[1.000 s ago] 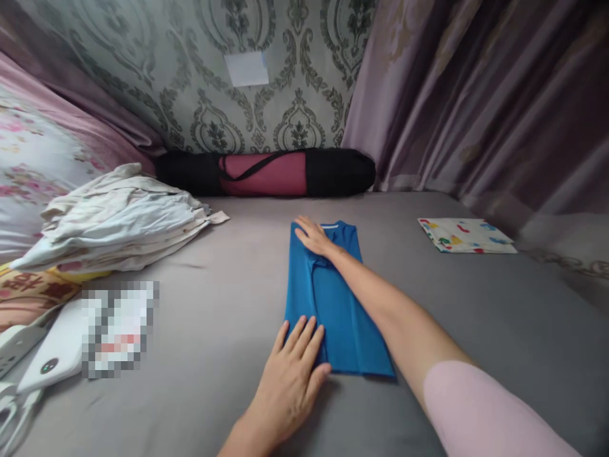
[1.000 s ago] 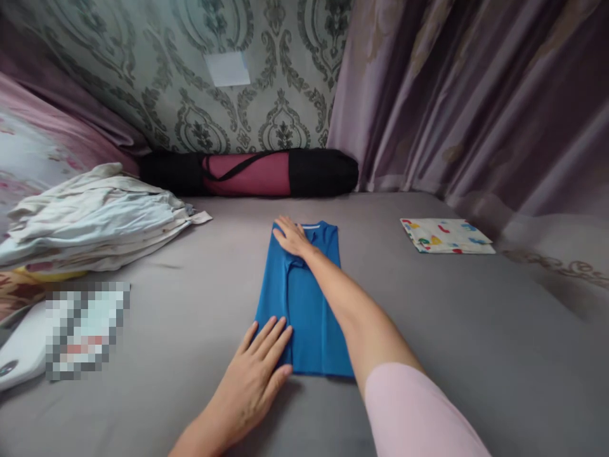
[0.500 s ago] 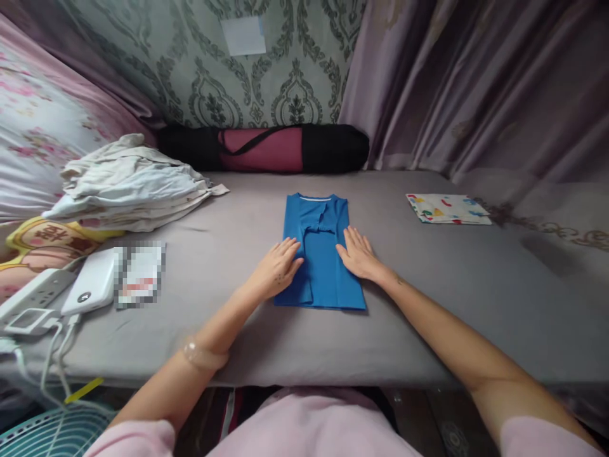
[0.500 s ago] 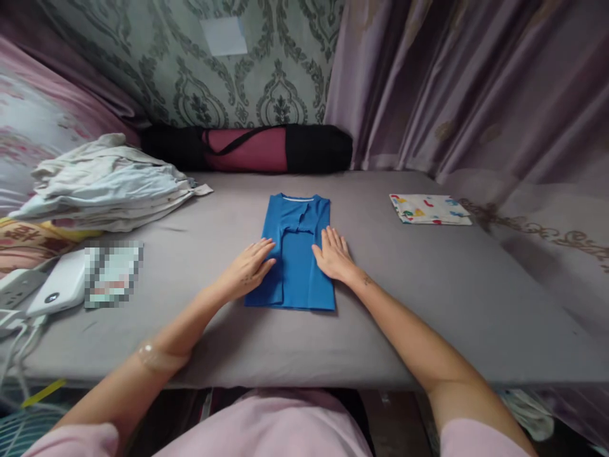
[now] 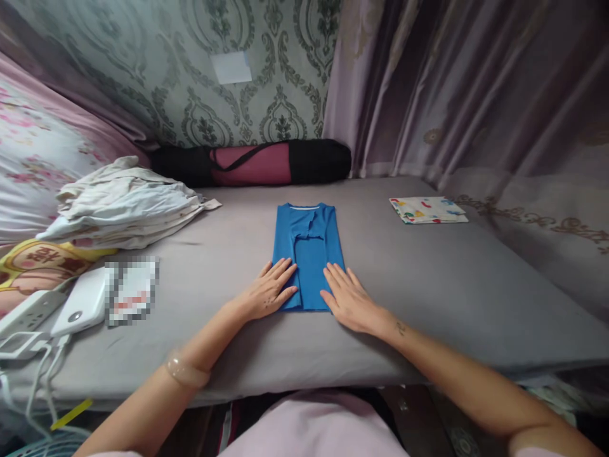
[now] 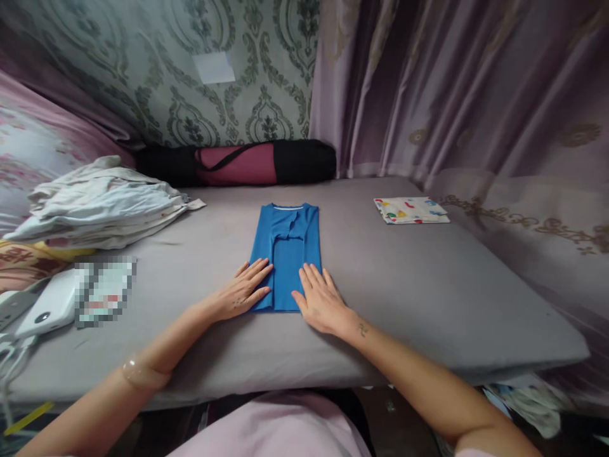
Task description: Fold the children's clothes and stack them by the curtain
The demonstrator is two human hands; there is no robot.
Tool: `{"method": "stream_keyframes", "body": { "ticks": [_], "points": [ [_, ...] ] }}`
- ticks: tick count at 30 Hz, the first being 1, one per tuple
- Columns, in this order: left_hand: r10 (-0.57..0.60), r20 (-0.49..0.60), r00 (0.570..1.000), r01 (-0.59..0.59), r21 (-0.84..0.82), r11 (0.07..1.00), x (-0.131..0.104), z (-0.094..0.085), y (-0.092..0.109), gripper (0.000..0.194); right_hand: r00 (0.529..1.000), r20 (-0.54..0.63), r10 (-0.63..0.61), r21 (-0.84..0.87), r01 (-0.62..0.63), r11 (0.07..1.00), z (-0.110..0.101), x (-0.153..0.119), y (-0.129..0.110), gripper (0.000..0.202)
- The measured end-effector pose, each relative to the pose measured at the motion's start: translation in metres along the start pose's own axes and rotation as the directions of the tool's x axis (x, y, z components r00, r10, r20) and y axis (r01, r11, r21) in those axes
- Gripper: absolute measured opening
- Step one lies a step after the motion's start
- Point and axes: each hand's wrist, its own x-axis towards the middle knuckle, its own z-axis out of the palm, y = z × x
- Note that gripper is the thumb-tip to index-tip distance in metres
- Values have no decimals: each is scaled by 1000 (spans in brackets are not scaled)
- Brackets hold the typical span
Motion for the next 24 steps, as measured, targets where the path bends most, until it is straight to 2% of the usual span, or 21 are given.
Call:
{"method": "stream_keyframes", "body": {
  "ticks": [5,11,15,18,21,24],
  "points": [
    [75,32,997,-76,9,997,-19,-4,16,51,997,-31,-75,-50,73,996,-2,-28,-17,62],
    [166,-49,985,-165,32,986,-38,-5,33,50,985,-76,-154,-89,147,985,-4,-52,-26,59],
    [167,-111,980,-163,48,986,-41,-7,37,43,966,-74,-250,-44,247,968,-15,-55,-18,49],
    [165,-143,976,-159,52,986,-39,-9,37,39,964,-124,-236,-28,234,972,-24,-52,-6,46],
    [192,-129,973,-185,69,980,-36,-9,34,38,970,-133,-204,-66,196,978,-28,-46,3,41],
    [227,-76,971,-216,129,968,-34,-7,32,38,964,-89,-249,-130,237,963,-27,-41,7,37]
  ]
}}
